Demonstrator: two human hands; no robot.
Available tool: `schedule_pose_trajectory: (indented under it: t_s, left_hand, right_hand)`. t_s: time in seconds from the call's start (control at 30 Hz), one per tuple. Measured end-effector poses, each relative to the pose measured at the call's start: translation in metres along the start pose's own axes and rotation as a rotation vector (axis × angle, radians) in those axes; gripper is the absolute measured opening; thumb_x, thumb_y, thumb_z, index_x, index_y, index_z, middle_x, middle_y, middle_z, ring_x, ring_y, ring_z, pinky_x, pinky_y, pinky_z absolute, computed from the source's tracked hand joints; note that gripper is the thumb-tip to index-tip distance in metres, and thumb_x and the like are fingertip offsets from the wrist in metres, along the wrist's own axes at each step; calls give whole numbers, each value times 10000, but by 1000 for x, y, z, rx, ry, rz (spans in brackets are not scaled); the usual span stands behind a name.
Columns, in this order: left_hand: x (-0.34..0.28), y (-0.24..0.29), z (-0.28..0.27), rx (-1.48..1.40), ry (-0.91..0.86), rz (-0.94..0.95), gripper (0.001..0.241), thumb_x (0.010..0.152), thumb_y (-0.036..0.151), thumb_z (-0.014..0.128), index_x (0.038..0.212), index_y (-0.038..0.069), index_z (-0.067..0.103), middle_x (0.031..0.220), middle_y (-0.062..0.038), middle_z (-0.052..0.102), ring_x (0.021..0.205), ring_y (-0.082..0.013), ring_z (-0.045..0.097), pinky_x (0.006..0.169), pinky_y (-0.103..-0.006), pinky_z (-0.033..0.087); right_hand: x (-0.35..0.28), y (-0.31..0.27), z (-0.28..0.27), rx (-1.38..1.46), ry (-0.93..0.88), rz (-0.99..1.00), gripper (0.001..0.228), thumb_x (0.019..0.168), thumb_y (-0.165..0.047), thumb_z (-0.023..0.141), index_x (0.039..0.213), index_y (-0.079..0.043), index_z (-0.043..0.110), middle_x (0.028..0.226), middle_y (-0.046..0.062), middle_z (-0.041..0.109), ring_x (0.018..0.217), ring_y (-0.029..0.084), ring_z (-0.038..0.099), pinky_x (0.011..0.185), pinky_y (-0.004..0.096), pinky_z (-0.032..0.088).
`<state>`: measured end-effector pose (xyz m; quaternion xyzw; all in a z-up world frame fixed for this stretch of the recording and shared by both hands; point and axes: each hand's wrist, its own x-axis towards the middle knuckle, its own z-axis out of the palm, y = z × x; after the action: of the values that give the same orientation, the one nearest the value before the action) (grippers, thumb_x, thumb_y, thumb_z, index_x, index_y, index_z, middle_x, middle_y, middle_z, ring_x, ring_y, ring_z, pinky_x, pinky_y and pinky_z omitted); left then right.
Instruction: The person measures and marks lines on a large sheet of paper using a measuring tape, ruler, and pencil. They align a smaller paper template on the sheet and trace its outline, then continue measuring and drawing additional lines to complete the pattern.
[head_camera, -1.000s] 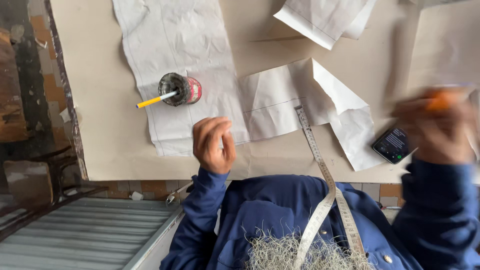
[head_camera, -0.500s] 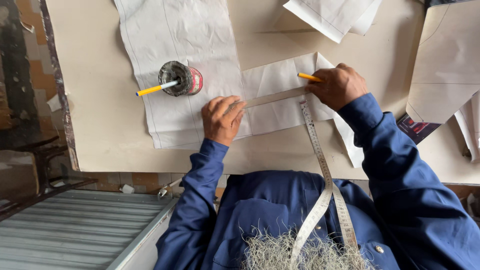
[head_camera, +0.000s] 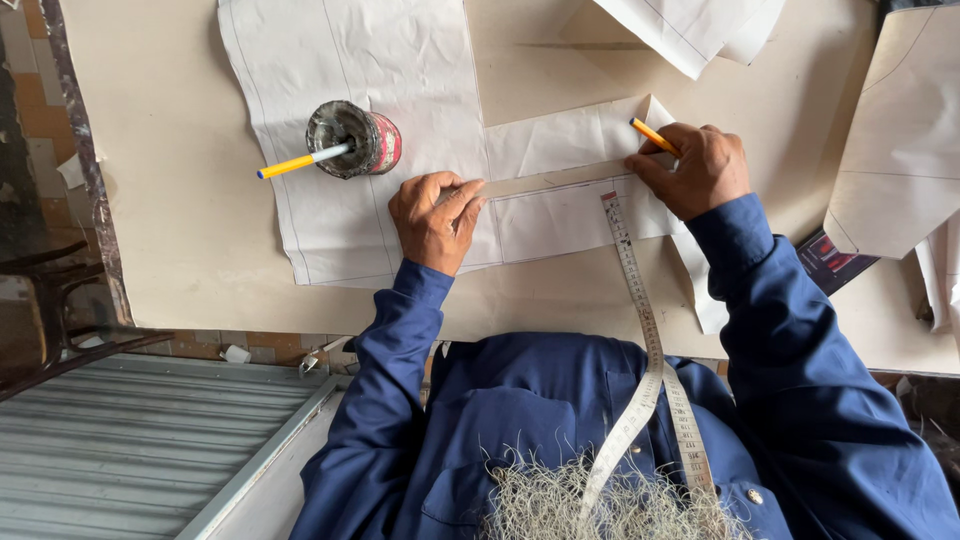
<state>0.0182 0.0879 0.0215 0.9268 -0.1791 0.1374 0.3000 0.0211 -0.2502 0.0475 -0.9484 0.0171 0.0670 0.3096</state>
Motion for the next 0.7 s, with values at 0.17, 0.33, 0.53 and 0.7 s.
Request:
schedule_pose_trajectory:
  t_s: [0.17, 0.33, 0.53, 0.7]
  left_hand:
    - [2, 2, 2, 14, 15, -25, 281, 811, 211, 879, 1079, 240, 801, 1070, 66, 662, 1093, -212, 574, 1017, -439, 380]
    - [1, 2, 2, 5, 13, -33, 262, 809, 214, 882, 1059, 239, 806, 1065, 65, 659, 1090, -209, 573, 1022, -437, 378]
    - [2, 0, 2, -20, 13, -32, 258, 799, 200, 882, 1044, 230, 806, 1064, 64, 660, 1091, -213, 574, 1018, -435, 378]
    - [2, 1, 2, -23, 19, -34, 252, 800, 198, 879, 1038, 232, 804, 1056, 68, 660, 1086, -209, 580, 1016, -431, 387]
  right_hand:
    - [-1, 3, 0, 21, 8, 7, 294, 908, -333, 824, 986, -55, 773, 764, 122, 708, 647, 246, 678, 668, 375, 552]
    - [-1, 8, 5, -21, 53, -75, 284, 903, -332, 841, 981, -64, 787, 803, 110, 718, 747, 254, 640, 720, 397, 544]
    - [-3, 10, 6, -33, 63, -78, 273, 899, -330, 849, 972, -74, 789, 797, 104, 714, 745, 249, 616, 711, 396, 533]
    - [-4, 8, 4, -12, 72, -82, 262, 900, -313, 855, 976, -72, 787, 807, 95, 719, 736, 237, 613, 696, 384, 533]
